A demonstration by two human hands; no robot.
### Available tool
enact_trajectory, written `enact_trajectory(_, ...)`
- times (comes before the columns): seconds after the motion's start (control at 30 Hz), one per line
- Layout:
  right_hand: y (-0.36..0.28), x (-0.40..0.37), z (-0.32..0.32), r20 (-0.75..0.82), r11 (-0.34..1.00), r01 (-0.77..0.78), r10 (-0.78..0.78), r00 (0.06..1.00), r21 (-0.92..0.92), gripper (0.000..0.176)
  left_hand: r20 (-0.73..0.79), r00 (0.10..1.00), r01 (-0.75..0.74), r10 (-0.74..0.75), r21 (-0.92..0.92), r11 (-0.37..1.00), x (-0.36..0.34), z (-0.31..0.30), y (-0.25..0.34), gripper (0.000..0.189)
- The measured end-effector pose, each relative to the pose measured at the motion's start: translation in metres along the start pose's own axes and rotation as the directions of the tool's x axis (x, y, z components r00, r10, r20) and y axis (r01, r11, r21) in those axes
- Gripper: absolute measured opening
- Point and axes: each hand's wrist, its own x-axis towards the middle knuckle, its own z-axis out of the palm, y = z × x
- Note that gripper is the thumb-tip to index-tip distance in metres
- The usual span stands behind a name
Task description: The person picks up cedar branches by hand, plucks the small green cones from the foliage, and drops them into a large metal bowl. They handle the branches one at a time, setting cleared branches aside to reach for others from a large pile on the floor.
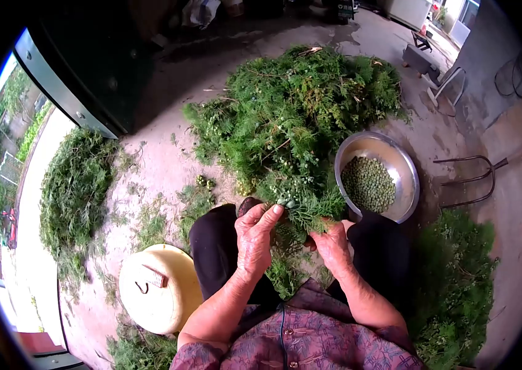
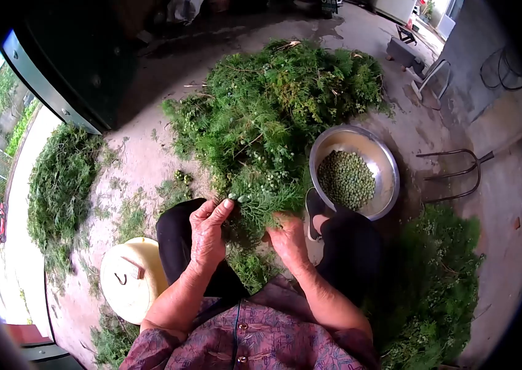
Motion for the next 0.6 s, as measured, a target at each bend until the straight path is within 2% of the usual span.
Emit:
enact_trajectory(0.07, -0.009, -0.017, -0.019, 0.134, 0.992, -0.024, 0.04, 0.99, -0.12, 0.01, 0.043, 0.999, -0.01, 0.007, 0.072, 0.997, -0.016, -0.007, 0.002, 0.009)
enact_trajectory(0.1, -0.016, -0.025, -0.03, 0.167, 0.97, 0.091, -0.054, 0.985, -0.225, 0.01, 0.027, 0.999, -0.039, 0.037, 0.08, 0.996, -0.021, -0.007, 0.0, 0.014)
enact_trajectory(0.13, -0.025, -0.036, -0.037, 0.074, 0.96, 0.053, -0.034, 0.997, -0.275, 0.009, 0.019, 1.0, 0.002, -0.003, 0.078, 0.997, -0.03, -0.005, 0.006, 0.015)
enact_trajectory(0.17, -0.024, -0.043, -0.048, 0.013, 0.909, 0.217, -0.227, 0.974, -0.357, 0.008, 0.035, 0.999, -0.006, 0.002, 0.103, 0.995, -0.035, -0.007, 0.008, 0.015)
enact_trajectory(0.2, -0.024, -0.049, -0.056, -0.031, 0.819, 0.36, -0.417, 0.908, -0.447, 0.007, 0.054, 0.999, -0.014, 0.008, 0.126, 0.992, -0.04, -0.007, 0.009, 0.016)
enact_trajectory(0.23, -0.035, -0.057, -0.055, -0.18, 0.883, 0.323, -0.399, 0.899, -0.342, 0.008, 0.068, 0.998, -0.001, -0.007, 0.126, 0.992, -0.047, -0.003, 0.014, 0.015)
enact_trajectory(0.27, -0.05, -0.064, -0.052, -0.194, 0.864, 0.374, -0.452, 0.871, -0.336, 0.012, 0.093, 0.995, 0.01, -0.022, 0.13, 0.992, -0.052, -0.003, 0.012, 0.015)
enact_trajectory(0.37, -0.072, -0.075, -0.035, -0.046, 0.833, 0.476, -0.508, 0.86, -0.282, 0.018, 0.167, 0.984, 0.053, -0.068, 0.096, 0.994, -0.062, -0.003, 0.002, 0.015)
enact_trajectory(0.4, -0.072, -0.071, -0.029, 0.023, 0.781, 0.537, -0.56, 0.828, -0.32, 0.022, 0.181, 0.98, 0.066, -0.086, 0.116, 0.991, -0.065, -0.004, -0.001, 0.015)
enact_trajectory(0.47, -0.063, -0.067, -0.02, 0.055, 0.776, 0.523, -0.54, 0.84, -0.354, 0.025, 0.202, 0.972, 0.087, -0.118, 0.154, 0.984, -0.072, -0.007, -0.004, 0.015)
enact_trajectory(0.5, -0.058, -0.068, -0.018, 0.071, 0.833, 0.472, -0.474, 0.878, -0.289, 0.027, 0.218, 0.969, 0.086, -0.119, 0.153, 0.984, -0.074, -0.008, -0.005, 0.014)
enact_trajectory(0.6, -0.056, -0.074, -0.014, 0.147, 0.85, 0.44, -0.414, 0.898, -0.29, 0.027, 0.215, 0.96, 0.151, -0.179, 0.141, 0.979, -0.079, -0.015, -0.009, 0.014)
